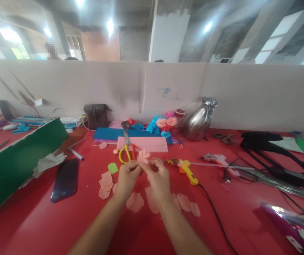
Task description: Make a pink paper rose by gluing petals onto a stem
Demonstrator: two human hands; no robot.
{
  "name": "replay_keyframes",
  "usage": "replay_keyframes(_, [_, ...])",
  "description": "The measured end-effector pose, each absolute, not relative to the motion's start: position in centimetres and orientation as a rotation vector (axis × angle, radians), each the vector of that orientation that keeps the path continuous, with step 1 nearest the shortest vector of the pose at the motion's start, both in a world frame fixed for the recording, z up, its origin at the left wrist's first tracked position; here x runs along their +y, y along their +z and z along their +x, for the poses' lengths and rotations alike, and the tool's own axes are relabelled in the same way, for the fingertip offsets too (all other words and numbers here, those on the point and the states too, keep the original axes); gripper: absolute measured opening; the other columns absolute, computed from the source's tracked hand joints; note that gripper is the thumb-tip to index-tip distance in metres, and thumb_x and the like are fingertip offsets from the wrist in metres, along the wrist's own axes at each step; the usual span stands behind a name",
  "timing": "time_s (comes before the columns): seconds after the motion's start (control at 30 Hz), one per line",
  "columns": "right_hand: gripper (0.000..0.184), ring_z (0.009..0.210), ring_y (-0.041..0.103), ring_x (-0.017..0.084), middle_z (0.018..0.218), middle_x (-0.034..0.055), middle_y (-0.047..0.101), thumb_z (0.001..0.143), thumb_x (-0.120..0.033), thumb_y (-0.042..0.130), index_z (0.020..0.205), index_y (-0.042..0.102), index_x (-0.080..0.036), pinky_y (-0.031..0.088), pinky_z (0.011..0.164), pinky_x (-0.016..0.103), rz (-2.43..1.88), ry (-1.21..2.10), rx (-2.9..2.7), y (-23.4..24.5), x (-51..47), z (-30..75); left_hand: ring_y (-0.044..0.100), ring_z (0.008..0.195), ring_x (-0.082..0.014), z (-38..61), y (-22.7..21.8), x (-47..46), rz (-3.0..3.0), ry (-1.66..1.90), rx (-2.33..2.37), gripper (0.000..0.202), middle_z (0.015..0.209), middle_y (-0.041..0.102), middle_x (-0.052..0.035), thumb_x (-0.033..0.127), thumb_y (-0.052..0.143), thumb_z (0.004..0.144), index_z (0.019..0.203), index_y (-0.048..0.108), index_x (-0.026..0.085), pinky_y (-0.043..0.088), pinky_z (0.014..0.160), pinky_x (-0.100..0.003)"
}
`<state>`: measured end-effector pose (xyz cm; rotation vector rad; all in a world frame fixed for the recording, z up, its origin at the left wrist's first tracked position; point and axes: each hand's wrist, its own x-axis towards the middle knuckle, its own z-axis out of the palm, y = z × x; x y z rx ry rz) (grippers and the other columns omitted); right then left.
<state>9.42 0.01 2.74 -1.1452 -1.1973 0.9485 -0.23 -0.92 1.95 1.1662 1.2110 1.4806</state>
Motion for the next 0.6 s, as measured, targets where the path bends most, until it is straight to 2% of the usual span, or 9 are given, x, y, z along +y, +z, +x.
replay_keyframes(0.27, [0.027, 0.061, 0.045, 0.013, 0.063, -0.0032, 0.045, 0.068, -0.041, 0.064, 0.063, 0.047, -0.021, 0.040, 0.058, 0.027, -1.153, 0.895, -1.186, 1.7, 0.3, 9.5, 0.044, 0.058, -0.0117, -0.2, 1.8, -0.8, 1.271, 1.464, 1.243, 0.022, 0.058, 0.052, -0.0002, 0.024, 0.052, 0.073, 0.054, 0.061, 0.016, 0.035, 0.057, -0.024])
replay_keyframes(0.47, [0.028, 0.060, 0.045, 0.013, 0.065, -0.0031, 0.048, 0.065, -0.043, 0.067, 0.077, 0.054, -0.020, 0.040, 0.055, 0.026, -1.181, 0.921, -1.141, 1.5, 0.5, 9.5, 0.046, 0.059, -0.0120, -0.3, 1.7, -0.9, 1.283, 1.477, 1.226, 0.018, 0.060, 0.054, 0.0002, 0.023, 0.052, 0.073, 0.063, 0.066, 0.017, 0.037, 0.058, -0.024])
replay_keyframes(0.6, [0.028, 0.064, 0.047, 0.013, 0.075, -0.0004, 0.052, 0.066, -0.041, 0.067, 0.083, 0.058, -0.020, 0.042, 0.058, 0.026, -1.173, 0.941, -1.159, 1.6, 0.7, 9.7, 0.049, 0.062, -0.0125, -0.2, 1.8, -0.9, 1.296, 1.489, 1.180, 0.017, 0.064, 0.056, -0.0005, 0.022, 0.053, 0.074, 0.074, 0.070, 0.018, 0.039, 0.061, -0.024])
